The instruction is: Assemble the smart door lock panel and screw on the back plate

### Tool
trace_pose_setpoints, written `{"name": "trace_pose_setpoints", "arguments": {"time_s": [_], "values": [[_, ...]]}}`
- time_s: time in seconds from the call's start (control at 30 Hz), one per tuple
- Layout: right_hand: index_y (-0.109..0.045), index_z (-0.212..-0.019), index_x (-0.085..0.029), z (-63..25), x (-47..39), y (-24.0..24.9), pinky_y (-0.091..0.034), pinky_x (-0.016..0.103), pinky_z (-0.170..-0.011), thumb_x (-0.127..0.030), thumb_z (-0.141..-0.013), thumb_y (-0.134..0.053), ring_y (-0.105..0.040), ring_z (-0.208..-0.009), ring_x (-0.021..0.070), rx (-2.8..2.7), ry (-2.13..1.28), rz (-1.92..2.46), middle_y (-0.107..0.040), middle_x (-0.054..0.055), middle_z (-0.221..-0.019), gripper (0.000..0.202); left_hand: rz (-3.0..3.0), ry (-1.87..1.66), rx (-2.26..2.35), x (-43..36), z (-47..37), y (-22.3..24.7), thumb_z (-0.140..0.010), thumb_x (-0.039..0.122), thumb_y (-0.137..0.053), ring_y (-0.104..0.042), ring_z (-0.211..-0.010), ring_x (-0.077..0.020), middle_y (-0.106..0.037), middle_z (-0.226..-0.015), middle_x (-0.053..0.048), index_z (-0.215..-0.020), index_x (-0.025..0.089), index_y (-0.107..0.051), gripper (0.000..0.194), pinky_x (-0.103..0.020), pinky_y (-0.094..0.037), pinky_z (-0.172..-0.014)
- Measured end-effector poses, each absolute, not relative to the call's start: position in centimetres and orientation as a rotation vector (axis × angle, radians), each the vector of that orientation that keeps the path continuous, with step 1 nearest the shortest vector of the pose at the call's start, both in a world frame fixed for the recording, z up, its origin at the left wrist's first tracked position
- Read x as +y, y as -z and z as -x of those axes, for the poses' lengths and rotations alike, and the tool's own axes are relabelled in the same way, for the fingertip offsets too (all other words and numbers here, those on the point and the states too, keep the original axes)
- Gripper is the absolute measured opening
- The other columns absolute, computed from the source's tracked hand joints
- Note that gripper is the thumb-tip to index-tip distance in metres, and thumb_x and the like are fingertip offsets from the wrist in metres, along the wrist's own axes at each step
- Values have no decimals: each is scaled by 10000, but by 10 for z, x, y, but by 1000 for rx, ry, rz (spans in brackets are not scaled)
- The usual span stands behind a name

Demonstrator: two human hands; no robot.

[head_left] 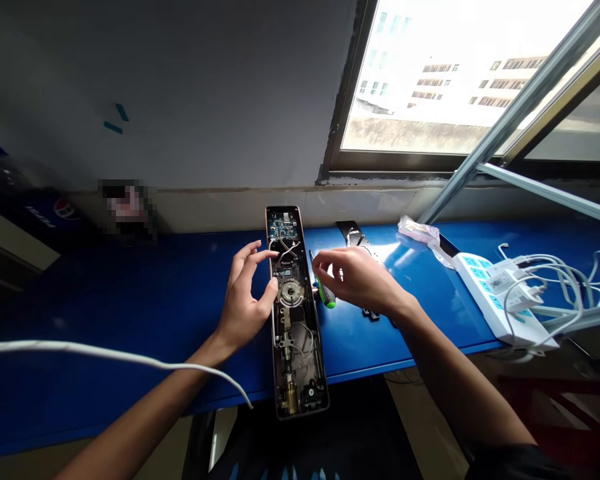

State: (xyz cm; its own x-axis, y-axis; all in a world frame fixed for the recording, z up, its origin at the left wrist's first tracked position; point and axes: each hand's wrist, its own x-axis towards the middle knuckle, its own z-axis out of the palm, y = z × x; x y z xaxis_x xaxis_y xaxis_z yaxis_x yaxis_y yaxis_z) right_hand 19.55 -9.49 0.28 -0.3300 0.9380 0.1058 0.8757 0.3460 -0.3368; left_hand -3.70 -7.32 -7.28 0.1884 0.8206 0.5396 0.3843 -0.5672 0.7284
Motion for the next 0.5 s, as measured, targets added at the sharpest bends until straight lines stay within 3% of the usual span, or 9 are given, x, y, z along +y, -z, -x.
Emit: {"name": "trace_pose_setpoints", "arguments": {"time_s": [0.07, 0.13, 0.27, 0.37, 0.5], "values": [[-655, -1140, -211, -197, -80, 1, -413, 278, -620, -317, -1009, -524, -646, -716, 149, -2250, -278, 1754, -768, 34, -894, 213, -2146, -1360, 1108, -64, 32, 61, -929, 194, -606, -489, -1397, -304, -531, -1453, -93, -1218, 253, -652, 298, -550, -407, -1183], [-645, -1140, -205, -195, -64, 7, -414, 281, -621, -334, -978, -586, -663, -769, 179, -2230, -264, 1844, -770, 51, -908, 215, -2253, -1357, 1053, -55, 25, 52, -925, 178, -598, -514, -1354, -297, -566, -1399, -87, -1155, 243, -679, 253, -527, -438, -1155], [-693, -1031, -167, -189, -30, 23, -549, 349, -771, -347, -986, -625, -696, -895, 211, -2269, -368, 1966, -743, 83, -1002, 198, -2380, -1398, 931, -32, 11, 46, -916, 141, -585, -529, -1310, -292, -643, -1271, -86, -1054, 217, -707, 199, -510, -451, -1138], [-640, -1265, -172, -188, -11, 29, -600, 441, -917, -388, -994, -653, -689, -1075, 226, -2330, -544, 1994, -675, 94, -1263, 347, -2388, -1438, 869, -9, 3, 44, -909, 125, -580, -575, -1243, -285, -701, -1143, -80, -954, 206, -713, 162, -497, -474, -1107], [-620, -1312, -184, -194, 4, 28, -596, 459, -945, -385, -995, -653, -677, -1123, 238, -2354, -710, 2018, -650, 102, -1328, 376, -2326, -1453, 811, 16, -2, 35, -914, 126, -571, -664, -1090, -252, -745, -1021, -55, -896, 212, -710, 164, -441, -532, -1003]]}}
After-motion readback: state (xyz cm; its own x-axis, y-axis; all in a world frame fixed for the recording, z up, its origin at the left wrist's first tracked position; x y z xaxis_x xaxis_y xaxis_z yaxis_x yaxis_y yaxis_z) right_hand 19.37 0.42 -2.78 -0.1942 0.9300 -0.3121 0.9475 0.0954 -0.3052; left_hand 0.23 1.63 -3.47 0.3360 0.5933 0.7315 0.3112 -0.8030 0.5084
